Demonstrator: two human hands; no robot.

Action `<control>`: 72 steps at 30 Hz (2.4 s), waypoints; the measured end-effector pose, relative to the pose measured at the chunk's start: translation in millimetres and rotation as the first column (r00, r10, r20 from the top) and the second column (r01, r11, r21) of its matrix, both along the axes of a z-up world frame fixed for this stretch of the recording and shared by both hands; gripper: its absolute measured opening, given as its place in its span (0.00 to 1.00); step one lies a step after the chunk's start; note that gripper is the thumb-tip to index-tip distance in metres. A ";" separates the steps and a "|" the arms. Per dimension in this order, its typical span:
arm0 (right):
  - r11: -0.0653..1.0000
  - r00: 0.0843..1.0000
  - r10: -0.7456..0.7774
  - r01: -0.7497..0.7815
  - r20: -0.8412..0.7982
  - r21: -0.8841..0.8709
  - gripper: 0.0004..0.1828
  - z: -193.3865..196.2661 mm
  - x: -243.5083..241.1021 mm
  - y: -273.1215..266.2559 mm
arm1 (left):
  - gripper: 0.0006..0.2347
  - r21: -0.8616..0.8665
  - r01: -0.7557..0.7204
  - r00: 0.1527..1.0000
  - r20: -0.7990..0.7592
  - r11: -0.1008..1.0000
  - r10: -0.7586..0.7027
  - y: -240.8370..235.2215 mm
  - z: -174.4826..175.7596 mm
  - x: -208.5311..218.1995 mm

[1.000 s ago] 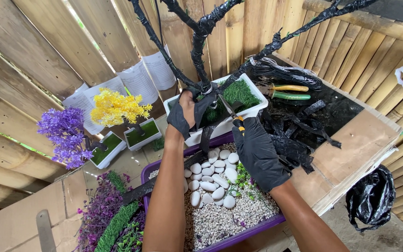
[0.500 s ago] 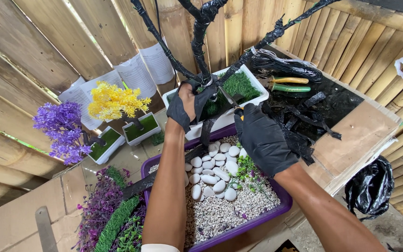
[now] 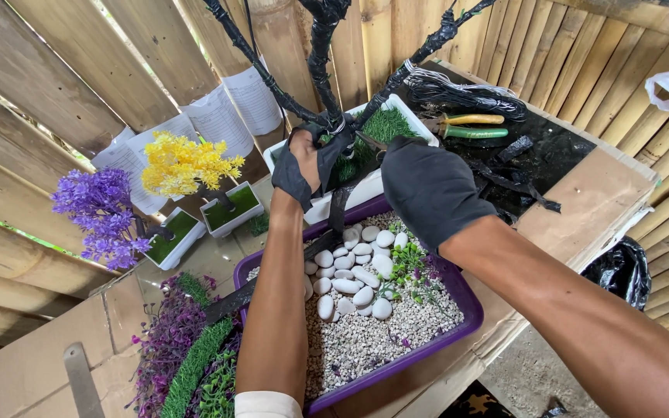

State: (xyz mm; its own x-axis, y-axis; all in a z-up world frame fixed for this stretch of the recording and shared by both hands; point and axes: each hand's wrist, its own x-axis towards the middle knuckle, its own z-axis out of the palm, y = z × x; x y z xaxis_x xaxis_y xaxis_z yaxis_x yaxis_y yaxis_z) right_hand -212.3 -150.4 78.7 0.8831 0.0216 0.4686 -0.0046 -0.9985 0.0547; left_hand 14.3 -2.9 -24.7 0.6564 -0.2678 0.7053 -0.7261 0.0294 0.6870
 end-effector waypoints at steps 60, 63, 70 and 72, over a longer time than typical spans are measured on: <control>0.968 0.903 -0.036 0.139 0.429 -0.211 0.26 -108.0 -12.0 13.2 | 0.20 0.392 0.090 0.958 -0.284 0.916 0.028 27.6 72.1 -43.5; 0.994 0.907 0.015 0.030 0.420 -0.101 0.26 -113.3 -2.8 11.2 | 0.18 0.411 0.057 0.966 -0.252 0.910 0.053 28.5 71.9 -43.6; 0.950 0.892 -0.088 -0.060 0.443 0.308 0.25 -71.0 -10.9 22.0 | 0.19 0.386 0.095 0.962 -0.274 0.918 0.016 28.6 93.4 -61.3; 0.965 0.889 -0.082 -0.043 0.451 0.258 0.25 -70.9 -7.7 21.7 | 0.17 0.436 0.039 0.953 -0.288 0.899 0.098 30.0 94.1 -62.8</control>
